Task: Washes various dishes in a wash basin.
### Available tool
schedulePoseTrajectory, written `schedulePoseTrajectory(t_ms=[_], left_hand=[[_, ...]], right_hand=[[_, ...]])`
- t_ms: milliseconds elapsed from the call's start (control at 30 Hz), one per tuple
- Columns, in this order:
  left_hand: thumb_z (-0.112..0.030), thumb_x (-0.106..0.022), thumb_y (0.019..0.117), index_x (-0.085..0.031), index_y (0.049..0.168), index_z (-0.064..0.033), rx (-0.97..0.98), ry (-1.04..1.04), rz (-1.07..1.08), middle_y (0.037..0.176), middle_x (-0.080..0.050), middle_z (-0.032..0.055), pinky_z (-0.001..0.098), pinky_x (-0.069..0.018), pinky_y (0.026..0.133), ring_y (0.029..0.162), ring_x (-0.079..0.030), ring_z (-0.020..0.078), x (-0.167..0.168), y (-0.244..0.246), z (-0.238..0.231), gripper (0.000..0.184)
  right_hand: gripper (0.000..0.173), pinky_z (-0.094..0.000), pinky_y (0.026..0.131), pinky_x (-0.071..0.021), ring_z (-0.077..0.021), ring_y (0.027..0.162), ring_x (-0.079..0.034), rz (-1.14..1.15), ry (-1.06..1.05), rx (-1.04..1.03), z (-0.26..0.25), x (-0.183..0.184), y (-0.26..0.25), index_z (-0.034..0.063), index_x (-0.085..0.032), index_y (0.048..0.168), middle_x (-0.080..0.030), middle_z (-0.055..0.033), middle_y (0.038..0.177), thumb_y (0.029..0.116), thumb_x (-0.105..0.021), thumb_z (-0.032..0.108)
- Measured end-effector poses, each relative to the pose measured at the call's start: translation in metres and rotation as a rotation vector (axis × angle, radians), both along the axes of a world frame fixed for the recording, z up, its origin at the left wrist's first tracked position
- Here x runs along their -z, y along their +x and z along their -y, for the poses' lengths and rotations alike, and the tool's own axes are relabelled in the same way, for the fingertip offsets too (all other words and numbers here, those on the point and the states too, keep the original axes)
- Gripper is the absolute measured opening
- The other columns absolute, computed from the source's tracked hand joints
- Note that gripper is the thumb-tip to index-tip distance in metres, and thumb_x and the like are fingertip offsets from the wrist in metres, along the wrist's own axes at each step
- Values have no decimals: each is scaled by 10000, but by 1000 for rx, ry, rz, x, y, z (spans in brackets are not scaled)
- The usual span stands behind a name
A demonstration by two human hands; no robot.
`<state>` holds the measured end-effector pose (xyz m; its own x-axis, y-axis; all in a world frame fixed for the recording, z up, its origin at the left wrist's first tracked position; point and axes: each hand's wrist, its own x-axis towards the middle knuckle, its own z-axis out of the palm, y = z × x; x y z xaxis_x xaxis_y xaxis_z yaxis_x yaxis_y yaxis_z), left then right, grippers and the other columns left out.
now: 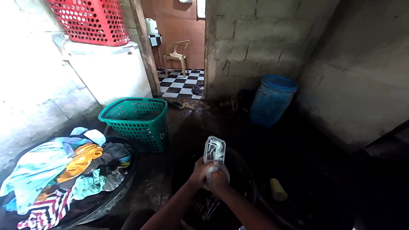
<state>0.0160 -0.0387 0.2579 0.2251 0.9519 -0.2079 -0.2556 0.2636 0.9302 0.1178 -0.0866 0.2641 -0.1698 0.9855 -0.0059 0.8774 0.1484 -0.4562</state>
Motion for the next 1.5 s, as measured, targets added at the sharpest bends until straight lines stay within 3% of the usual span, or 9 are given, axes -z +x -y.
schedulePoseTrajectory(t_ms=[200,333,500,633,833,933,1067,1267,1500], left_hand=[[-149,-484,1069,-623,1120,61,-17,96,-382,928,-641,140,383,-554,767,810,-636,188,4,-23,-24,257],[-147,-475,1069,-611,1168,65,65,93,-441,976,-648,160,397,-553,803,853,-643,203,5,-28,-29,270],[-98,-564,1021,-479,1383,56,-29,40,-153,1180,-630,201,413,-567,864,999,-652,233,14,-2,-2,403],[-178,-424,1098,-448,1406,80,-14,116,-219,1226,-619,226,414,-537,959,1082,-642,242,30,10,3,403],[-302,-310,1135,-550,1284,90,17,-30,-445,1110,-635,252,471,-553,871,969,-657,305,18,-18,-22,482],[-358,-322,1133,-537,1298,37,44,-117,-403,1021,-666,207,428,-577,709,828,-680,276,7,-26,-27,479],[-251,-464,1083,-384,1490,-33,-9,-67,-114,1268,-618,208,479,-545,868,1083,-635,299,21,-10,-15,468],[-185,-447,1091,-493,1312,77,-106,29,-144,1036,-629,161,360,-552,811,877,-637,172,38,11,-1,345],[-157,-401,1102,-550,1250,88,-26,-36,-374,1026,-631,195,415,-552,813,884,-639,232,30,-12,-22,322]], right_hand=[[402,-619,1194,-251,-473,1434,-406,289,-226,-214,-5,-2,20,-55,-565,1405,-498,-302,1490,1040,-511,105],[405,-635,1179,-280,-473,1429,-419,282,-163,-147,-9,19,22,-39,-554,1426,-469,-289,1522,1046,-453,62],[367,-558,1038,-486,-453,1202,-634,34,98,77,-5,25,7,-103,-694,1185,-679,-307,1218,971,-614,185],[506,-507,1124,-423,-419,1292,-574,-189,-121,97,-6,14,11,-131,-600,1307,-615,-319,1324,961,-680,231],[463,-600,1163,-332,-460,1427,-425,285,-233,-16,-14,21,39,-43,-501,1469,-460,-295,1525,1034,-512,116],[413,-617,1128,-367,-446,1382,-495,321,-40,82,-24,45,59,-15,-590,1406,-530,-258,1485,1008,-485,21],[254,-597,1087,-401,-466,1245,-586,278,-106,39,-19,25,45,-89,-702,1154,-654,-309,1257,973,-554,10],[438,-565,1110,-394,-427,1302,-555,83,-270,-41,-10,0,9,-82,-632,1286,-619,-286,1334,1015,-602,262],[415,-618,1172,-273,-451,1449,-388,396,-263,-142,-18,30,48,-45,-531,1442,-439,-272,1552,1040,-445,17]])
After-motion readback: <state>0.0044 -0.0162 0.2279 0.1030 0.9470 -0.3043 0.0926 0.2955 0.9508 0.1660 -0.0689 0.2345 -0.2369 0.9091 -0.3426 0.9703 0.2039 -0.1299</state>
